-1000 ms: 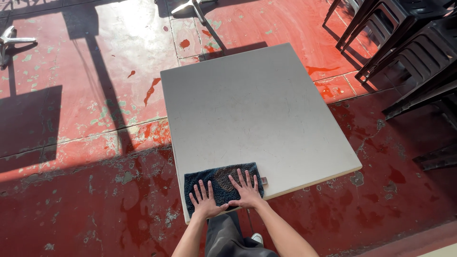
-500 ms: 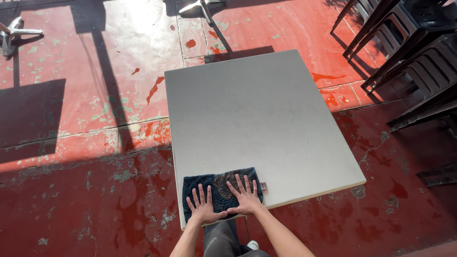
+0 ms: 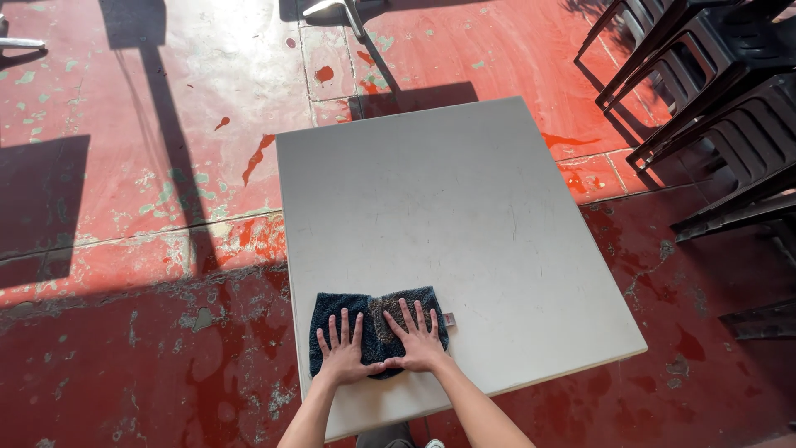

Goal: Wiping a square table with a cloth and then rinsing the cloth in a bucket of water.

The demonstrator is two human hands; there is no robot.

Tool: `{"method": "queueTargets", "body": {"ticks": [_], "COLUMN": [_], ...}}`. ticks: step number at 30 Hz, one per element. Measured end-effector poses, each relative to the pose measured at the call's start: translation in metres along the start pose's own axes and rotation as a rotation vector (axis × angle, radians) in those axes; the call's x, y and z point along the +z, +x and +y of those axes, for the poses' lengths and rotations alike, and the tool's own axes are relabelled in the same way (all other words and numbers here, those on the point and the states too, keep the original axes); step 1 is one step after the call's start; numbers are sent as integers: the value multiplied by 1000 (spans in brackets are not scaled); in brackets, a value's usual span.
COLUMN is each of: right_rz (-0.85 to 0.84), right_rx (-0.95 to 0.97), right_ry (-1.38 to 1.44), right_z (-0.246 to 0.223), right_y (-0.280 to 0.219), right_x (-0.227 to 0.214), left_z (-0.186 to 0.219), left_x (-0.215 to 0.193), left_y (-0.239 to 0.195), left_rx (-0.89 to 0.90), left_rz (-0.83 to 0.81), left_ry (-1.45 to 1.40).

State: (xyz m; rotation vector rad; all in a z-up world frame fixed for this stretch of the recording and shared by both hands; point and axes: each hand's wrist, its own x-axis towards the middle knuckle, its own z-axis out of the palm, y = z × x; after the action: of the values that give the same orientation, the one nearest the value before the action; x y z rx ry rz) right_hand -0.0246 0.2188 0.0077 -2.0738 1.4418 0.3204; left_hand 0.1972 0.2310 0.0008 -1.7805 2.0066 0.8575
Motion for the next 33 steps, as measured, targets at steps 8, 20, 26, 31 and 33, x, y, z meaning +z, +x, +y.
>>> {"method": "queueTargets", "body": {"ticks": [8,20,26,31,33], "right_rz": [-49,-40,17,93,119], "right_rx": [26,35,84,111,135], "right_ry": [-10,-3,-8,-4,-11], "right_z": [-6,-5,-5,-1,3], "right_y": [25,27,67,143,177], "right_x": [-13,-15,-24,-46,-60], "left_z": [-2,0,-3,-14,-20], "left_x": [-24,-18,-45,-87,-98], "left_y": [16,20,51,110,139], "left_rx": [3,-9,-44,-44,-70], "left_rz": [-49,-31,48,107,92], "left_ry": [-2,0,-21,-74,-117]}}
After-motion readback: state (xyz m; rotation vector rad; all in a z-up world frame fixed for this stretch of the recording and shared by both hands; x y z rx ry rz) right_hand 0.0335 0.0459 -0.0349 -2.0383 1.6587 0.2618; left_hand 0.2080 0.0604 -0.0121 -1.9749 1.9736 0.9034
